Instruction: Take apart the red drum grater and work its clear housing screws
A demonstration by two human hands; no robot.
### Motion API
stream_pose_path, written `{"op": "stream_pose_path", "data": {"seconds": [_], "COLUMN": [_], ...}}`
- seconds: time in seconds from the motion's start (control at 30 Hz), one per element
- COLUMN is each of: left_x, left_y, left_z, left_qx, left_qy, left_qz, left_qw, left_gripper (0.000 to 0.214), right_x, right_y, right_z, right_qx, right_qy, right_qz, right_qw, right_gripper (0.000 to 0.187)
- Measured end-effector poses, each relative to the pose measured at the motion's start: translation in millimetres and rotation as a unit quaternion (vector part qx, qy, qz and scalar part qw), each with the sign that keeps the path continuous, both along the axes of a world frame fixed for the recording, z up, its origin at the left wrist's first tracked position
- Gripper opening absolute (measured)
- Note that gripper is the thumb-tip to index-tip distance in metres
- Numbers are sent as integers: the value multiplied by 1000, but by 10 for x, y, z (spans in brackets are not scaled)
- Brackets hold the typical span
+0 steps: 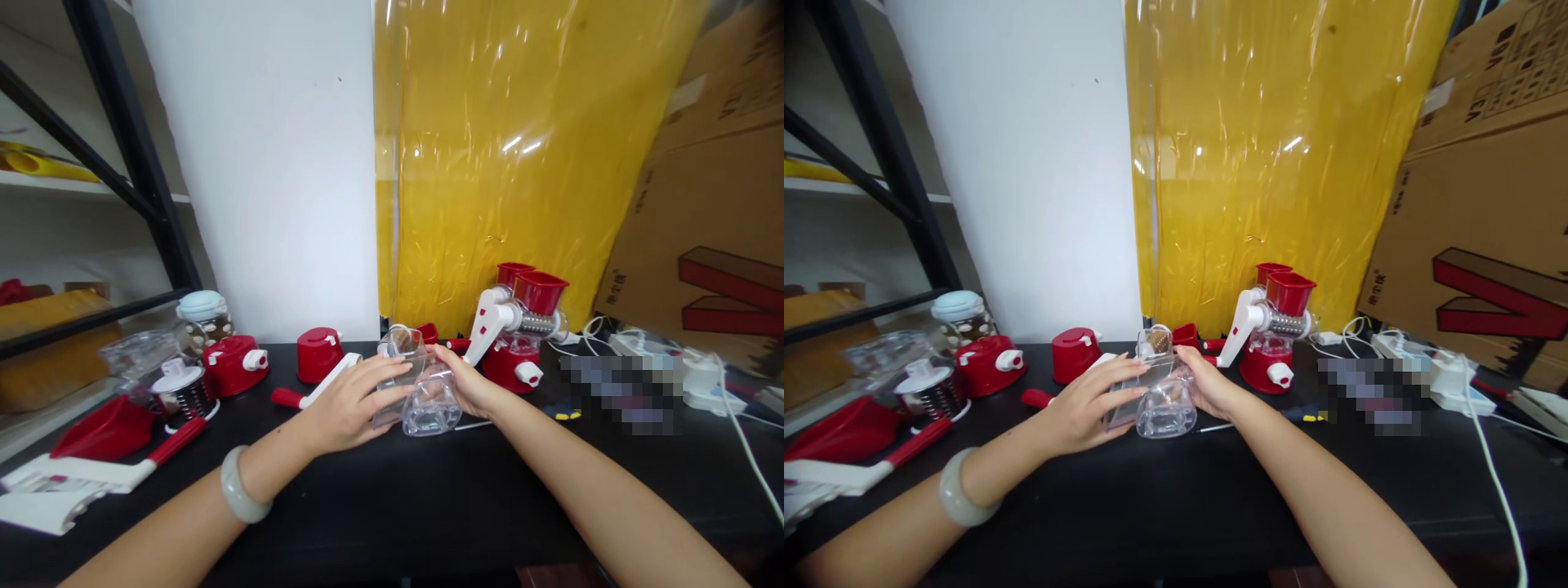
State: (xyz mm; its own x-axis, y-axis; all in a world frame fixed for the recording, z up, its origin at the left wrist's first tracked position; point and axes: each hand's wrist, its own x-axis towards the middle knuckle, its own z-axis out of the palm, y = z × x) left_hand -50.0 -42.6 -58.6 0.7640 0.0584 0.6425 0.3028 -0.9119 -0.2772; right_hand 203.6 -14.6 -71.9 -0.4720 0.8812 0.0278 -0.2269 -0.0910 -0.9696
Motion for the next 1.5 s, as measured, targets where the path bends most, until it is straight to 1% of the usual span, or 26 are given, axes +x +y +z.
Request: {"op": "stream_pose_path", "data": {"seconds": [0.1,0.17,0.2,0.27,0.33,0.47,0.53,0.7,0.8,0.9,1.03,1.1,1.2,1.23,1.3,1.37,1.4,1.47,1.5], "left_x": [5,-13,-30,-77,-128,-188,-190,-168,-161,-161,-155,-150,-152,-155,-162,-165,-166,-164,-163], "left_y": [-24,-43,-48,-46,-34,-9,-1,18,27,28,15,3,-13,-16,-19,-13,-8,7,14], "left_z": [-34,-36,-35,-34,-40,-78,-99,-132,-141,-142,-126,-115,-98,-94,-90,-92,-96,-105,-108], "left_qx": [-66,-109,-119,-117,-121,-171,-179,-194,-203,-196,-184,-180,-172,-171,-172,-172,-172,-169,-166], "left_qy": [-80,-153,-179,-201,-202,-201,-201,-220,-228,-228,-223,-221,-220,-220,-219,-216,-214,-208,-205], "left_qz": [11,28,39,57,73,93,100,110,110,94,59,53,60,65,71,70,68,64,63], "left_qw": [995,982,976,971,969,960,958,950,946,949,955,957,958,958,958,959,959,961,962], "left_gripper": [66,69,69,69,71,73,70,63,61,60,63,64,64,63,62,61,61,60,60], "right_x": [14,29,36,44,46,53,63,72,52,29,10,2,20,48,165,379,522,861,1044], "right_y": [9,7,8,12,18,17,4,-45,-75,-101,-148,-180,-227,-242,-276,-321,-349,-416,-455], "right_z": [-3,3,5,0,-16,-53,-58,-36,-24,-22,-30,-19,88,159,344,535,605,648,612], "right_qx": [23,48,63,96,134,216,250,319,348,368,387,394,406,411,420,427,431,453,449], "right_qy": [-15,-33,-42,-63,-82,-119,-134,-151,-158,-162,-170,-176,-194,-203,-228,-263,-299,-462,-526], "right_qz": [0,-2,-6,-18,-32,-76,-93,-98,-91,-85,-76,-72,-69,-70,-81,-104,-116,-143,-152], "right_qw": [1000,998,997,993,987,966,954,930,920,912,903,899,890,886,875,859,844,749,706], "right_gripper": [52,54,54,54,55,49,47,48,47,48,56,59,57,53,39,21,14,13,15]}}
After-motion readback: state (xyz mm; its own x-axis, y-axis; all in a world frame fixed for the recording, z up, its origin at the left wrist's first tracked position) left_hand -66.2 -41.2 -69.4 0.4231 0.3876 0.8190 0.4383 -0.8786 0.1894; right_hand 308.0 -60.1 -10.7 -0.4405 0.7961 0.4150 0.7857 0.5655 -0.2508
